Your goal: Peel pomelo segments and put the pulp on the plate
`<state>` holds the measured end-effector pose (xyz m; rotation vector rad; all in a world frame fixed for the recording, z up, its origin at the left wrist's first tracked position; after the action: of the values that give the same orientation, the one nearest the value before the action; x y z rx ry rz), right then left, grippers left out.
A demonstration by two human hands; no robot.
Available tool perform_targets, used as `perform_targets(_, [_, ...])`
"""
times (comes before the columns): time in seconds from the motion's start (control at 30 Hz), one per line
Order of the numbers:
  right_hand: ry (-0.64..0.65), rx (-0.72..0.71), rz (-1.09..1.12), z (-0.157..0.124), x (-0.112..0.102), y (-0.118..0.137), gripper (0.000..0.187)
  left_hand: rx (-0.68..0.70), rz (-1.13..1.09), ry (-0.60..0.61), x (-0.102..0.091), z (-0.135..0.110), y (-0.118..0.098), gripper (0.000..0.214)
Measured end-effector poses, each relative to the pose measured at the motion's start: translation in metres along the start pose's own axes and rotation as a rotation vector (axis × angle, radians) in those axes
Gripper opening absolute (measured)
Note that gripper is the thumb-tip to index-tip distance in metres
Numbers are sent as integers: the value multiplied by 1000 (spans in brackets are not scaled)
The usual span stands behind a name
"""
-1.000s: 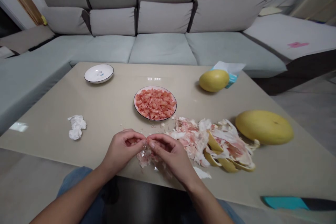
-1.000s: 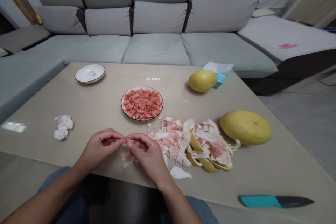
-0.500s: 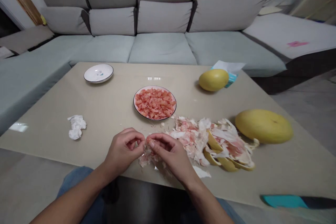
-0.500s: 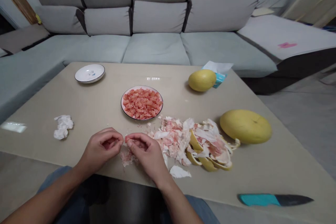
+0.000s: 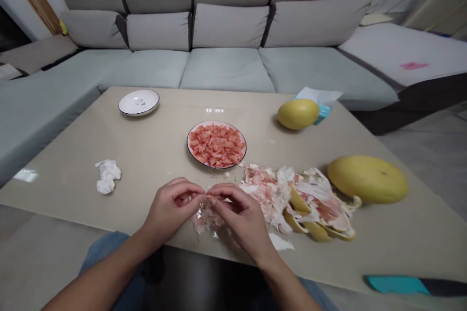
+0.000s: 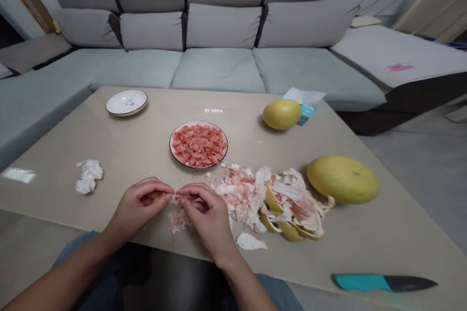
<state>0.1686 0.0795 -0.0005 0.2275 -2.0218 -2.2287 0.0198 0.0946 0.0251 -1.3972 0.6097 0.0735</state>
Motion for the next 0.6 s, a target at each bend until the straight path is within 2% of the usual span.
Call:
perform_targets(0.03, [-19, -59, -72, -1, -1, 8, 5, -19, -12, 5, 0, 0, 1, 12])
perform_targets(0.13, [-54, -218, -259, -5, -1, 27, 13, -100, -85, 56, 3, 0, 6, 13])
perform_targets(0.23, [-57, -329, -397, -10, 2, 37, 20, -153, -161, 125, 11, 0, 10, 16])
perform_targets(0.47, [-44, -405, -562, -15, 7, 41, 23, 7, 54, 40, 2, -1, -7, 9])
perform_targets(0.6, [-49, -409, -567, -16, 7, 44, 22, -53, 33, 34, 0, 1, 2, 10])
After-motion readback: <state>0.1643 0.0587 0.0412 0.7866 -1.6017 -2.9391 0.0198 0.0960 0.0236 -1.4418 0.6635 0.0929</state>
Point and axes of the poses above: each hand's wrist, its own z-axis towards the middle knuckle, its own x-axis out of the palm, y = z × x, the point moved 10 cm from there along z, towards the middle knuckle, and after that the axes turned 9 degrees about y, right-handed, at the moved point
